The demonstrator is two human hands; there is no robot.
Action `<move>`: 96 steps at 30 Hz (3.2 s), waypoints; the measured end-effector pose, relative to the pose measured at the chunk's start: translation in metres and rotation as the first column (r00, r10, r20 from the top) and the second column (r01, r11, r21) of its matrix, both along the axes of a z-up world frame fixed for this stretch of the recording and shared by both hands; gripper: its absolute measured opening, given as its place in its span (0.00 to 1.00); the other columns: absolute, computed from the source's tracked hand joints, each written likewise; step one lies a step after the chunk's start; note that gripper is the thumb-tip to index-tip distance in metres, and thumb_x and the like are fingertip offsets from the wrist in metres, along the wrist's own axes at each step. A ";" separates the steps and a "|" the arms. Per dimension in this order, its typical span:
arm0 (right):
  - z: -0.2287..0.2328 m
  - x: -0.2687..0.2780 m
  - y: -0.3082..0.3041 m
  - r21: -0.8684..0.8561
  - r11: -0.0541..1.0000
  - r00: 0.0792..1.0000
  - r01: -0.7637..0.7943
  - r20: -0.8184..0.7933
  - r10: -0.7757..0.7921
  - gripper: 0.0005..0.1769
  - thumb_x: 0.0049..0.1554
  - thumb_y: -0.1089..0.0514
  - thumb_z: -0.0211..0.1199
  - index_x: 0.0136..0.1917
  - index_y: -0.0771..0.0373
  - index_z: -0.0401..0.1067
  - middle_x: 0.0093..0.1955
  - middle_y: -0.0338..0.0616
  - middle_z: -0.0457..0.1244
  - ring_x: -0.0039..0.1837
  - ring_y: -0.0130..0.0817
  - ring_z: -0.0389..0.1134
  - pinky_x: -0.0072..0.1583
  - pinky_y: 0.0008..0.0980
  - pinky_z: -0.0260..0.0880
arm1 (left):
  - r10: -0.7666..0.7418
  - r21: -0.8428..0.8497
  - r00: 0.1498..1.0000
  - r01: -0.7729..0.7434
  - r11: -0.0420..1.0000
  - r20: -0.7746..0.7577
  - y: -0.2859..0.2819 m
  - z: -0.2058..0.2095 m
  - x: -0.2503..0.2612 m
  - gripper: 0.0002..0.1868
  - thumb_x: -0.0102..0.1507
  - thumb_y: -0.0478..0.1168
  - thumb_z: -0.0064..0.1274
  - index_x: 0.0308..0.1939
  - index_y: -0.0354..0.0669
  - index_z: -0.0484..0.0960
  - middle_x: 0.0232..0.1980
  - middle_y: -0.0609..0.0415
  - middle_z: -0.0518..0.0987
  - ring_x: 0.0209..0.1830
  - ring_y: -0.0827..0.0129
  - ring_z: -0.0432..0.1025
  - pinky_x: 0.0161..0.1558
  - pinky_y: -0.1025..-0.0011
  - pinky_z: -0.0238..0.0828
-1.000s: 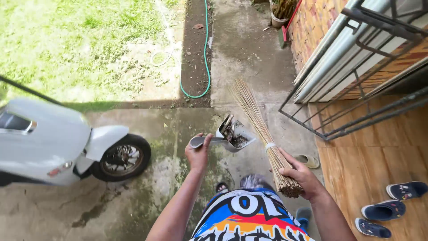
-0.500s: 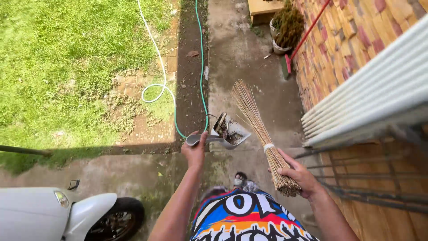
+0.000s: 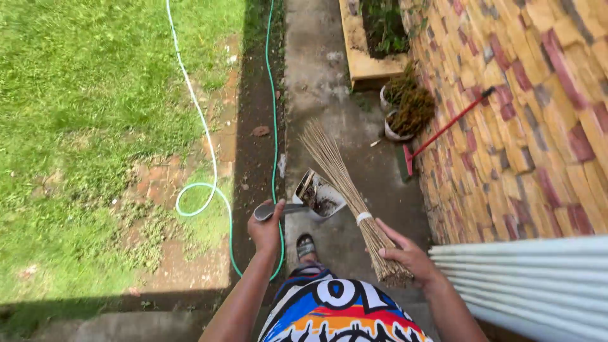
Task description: Sweep garden debris and plant waste into a dustpan and clear the area.
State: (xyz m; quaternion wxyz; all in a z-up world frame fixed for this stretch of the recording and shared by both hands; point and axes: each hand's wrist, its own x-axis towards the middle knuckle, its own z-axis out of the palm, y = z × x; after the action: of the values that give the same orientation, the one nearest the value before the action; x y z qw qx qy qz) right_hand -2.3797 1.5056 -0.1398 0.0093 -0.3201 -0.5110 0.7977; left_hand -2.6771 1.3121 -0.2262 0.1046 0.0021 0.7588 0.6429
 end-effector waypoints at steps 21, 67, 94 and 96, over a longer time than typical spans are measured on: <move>-0.024 -0.446 0.492 -0.068 0.997 0.994 -0.022 0.101 0.029 0.50 0.52 0.65 0.62 0.83 0.51 0.47 0.66 0.56 0.66 0.55 0.36 0.72 0.53 0.34 0.74 | 0.075 -0.073 0.996 -0.078 0.994 -0.045 0.455 -0.013 -0.444 0.22 0.56 0.48 0.72 0.45 0.36 0.88 0.37 0.54 0.86 0.37 0.75 0.77 0.44 0.73 0.74; -0.157 -1.468 1.313 -0.363 0.932 0.887 -0.019 0.424 0.183 0.56 0.50 0.71 0.53 0.84 0.38 0.39 0.67 0.54 0.63 0.58 0.50 0.72 0.51 0.43 0.77 | 0.318 -0.083 0.936 -0.309 0.947 0.150 1.198 -0.166 -1.338 0.23 0.60 0.44 0.68 0.52 0.31 0.84 0.46 0.50 0.85 0.43 0.71 0.78 0.50 0.73 0.74; -0.575 -1.828 1.568 0.121 0.621 0.497 -0.774 0.723 0.479 0.58 0.45 0.56 0.72 0.84 0.51 0.50 0.75 0.50 0.61 0.69 0.37 0.67 0.67 0.32 0.66 | 0.375 -0.330 0.925 -0.335 0.883 0.064 1.443 -0.487 -1.656 0.22 0.61 0.45 0.69 0.51 0.33 0.83 0.46 0.48 0.86 0.46 0.69 0.81 0.51 0.72 0.78; -0.574 -1.812 1.547 0.132 0.662 0.568 -0.738 0.651 0.503 0.58 0.46 0.56 0.74 0.84 0.55 0.48 0.74 0.51 0.61 0.68 0.36 0.67 0.66 0.31 0.66 | 0.350 -0.315 0.936 -0.324 0.892 0.026 1.445 -0.492 -1.670 0.21 0.61 0.45 0.69 0.51 0.34 0.83 0.47 0.49 0.87 0.47 0.69 0.81 0.53 0.72 0.79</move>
State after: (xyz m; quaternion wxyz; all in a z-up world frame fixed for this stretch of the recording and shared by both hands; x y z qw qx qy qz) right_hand -4.1913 3.0525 -0.7137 -0.3654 -0.3255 -0.7176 0.4956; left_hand -4.3468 2.7573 -0.7186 0.0215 -0.1721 0.8331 0.5253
